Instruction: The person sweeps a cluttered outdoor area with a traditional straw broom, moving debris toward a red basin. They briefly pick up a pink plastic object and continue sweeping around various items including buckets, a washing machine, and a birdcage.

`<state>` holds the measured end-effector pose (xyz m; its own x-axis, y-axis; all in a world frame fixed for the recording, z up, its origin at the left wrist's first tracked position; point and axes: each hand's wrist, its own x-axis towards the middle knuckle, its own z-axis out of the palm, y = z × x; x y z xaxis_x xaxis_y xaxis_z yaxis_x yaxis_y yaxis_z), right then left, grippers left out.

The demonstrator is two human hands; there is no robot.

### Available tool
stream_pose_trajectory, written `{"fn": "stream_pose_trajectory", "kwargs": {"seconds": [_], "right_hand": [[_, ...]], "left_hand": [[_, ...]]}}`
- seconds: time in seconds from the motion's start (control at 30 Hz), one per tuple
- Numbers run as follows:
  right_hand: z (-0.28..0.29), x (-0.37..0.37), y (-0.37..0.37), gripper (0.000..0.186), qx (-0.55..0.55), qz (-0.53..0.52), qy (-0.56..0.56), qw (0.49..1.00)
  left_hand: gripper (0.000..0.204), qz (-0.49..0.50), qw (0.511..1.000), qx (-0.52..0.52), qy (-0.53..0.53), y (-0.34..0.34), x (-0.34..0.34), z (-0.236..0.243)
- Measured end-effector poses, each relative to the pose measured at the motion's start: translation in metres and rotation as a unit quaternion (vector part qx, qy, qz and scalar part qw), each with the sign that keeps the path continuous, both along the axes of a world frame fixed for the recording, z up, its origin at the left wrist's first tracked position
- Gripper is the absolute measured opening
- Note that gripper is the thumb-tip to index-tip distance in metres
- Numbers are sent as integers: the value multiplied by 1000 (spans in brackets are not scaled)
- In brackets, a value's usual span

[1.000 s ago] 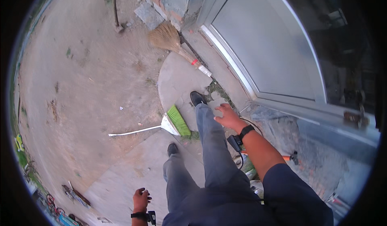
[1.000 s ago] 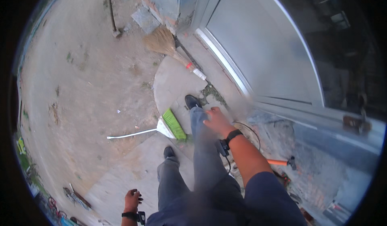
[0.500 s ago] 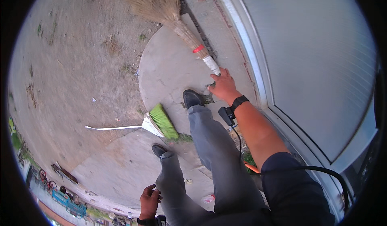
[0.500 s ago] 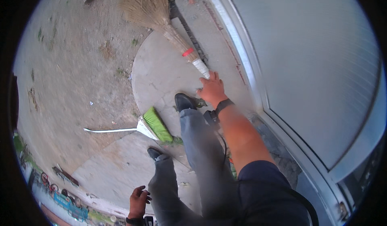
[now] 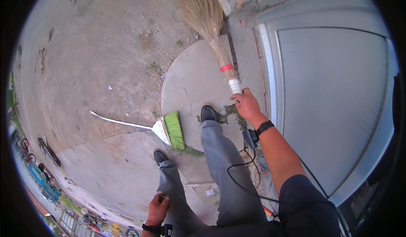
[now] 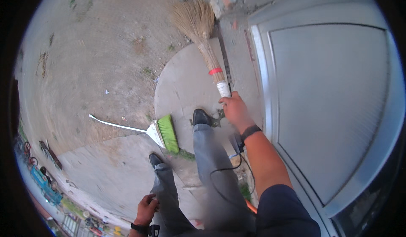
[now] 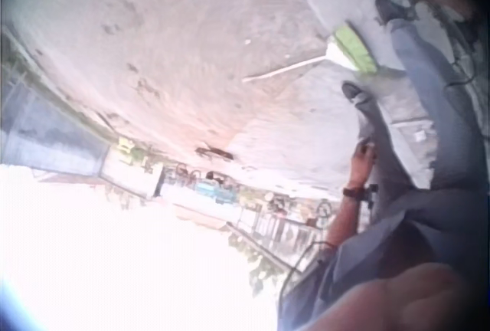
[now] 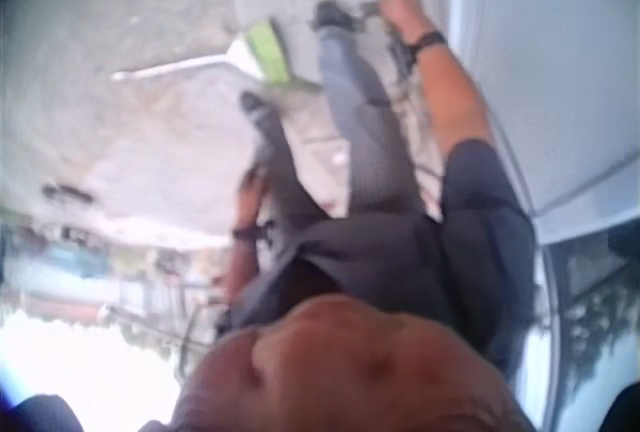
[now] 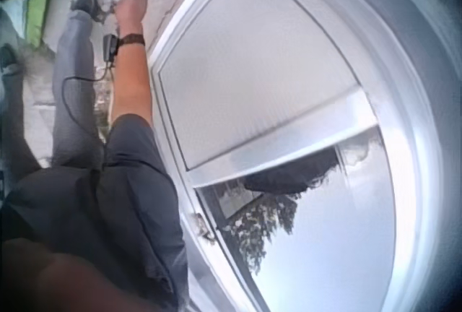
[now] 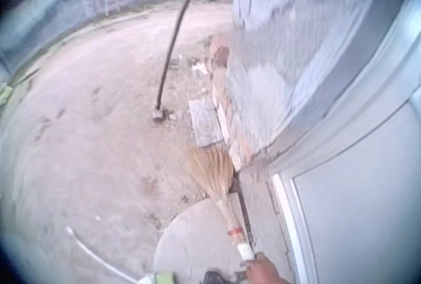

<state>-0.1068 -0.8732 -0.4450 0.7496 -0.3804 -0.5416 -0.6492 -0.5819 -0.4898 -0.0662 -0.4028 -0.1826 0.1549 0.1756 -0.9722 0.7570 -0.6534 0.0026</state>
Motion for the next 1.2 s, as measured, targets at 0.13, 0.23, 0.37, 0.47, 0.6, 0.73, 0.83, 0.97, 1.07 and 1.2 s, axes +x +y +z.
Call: {"fn": "stream_pose_trajectory", "kwargs": {"seconds": [0.13,0.23,0.37,0.47,0.6,0.73,0.83,0.97,1.07,1.2], "right_hand": [[125,42,-5,22,60,-3,-13,998],[221,69,-1,23,107,33,3,994],[334,75,54,23,162,134,65,976],[393,68,133,24,210,241,-1,948],[451,68,278,26,236,386,-2,892],[490,71,429,30,253,535,4,806],[506,69,539,37,246,665,13,705],[522,78,642,49,295,722,143,609],[511,116,705,55,266,723,179,612],[482,185,753,53,239,655,214,684]], "left_hand": [[36,1,999,-44,-29,-5,-11,38],[37,-20,994,-101,-33,-11,-16,65],[41,19,970,-207,-124,-16,-10,99],[50,104,952,-267,-106,-10,-2,130],[59,317,872,-368,-69,47,3,175],[40,550,675,-478,-114,155,-29,203],[34,615,644,-403,-208,239,-75,207],[26,744,522,-312,-277,323,-148,192],[21,810,467,-190,-300,374,-221,170],[24,801,510,-3,-314,395,-334,157]]}}
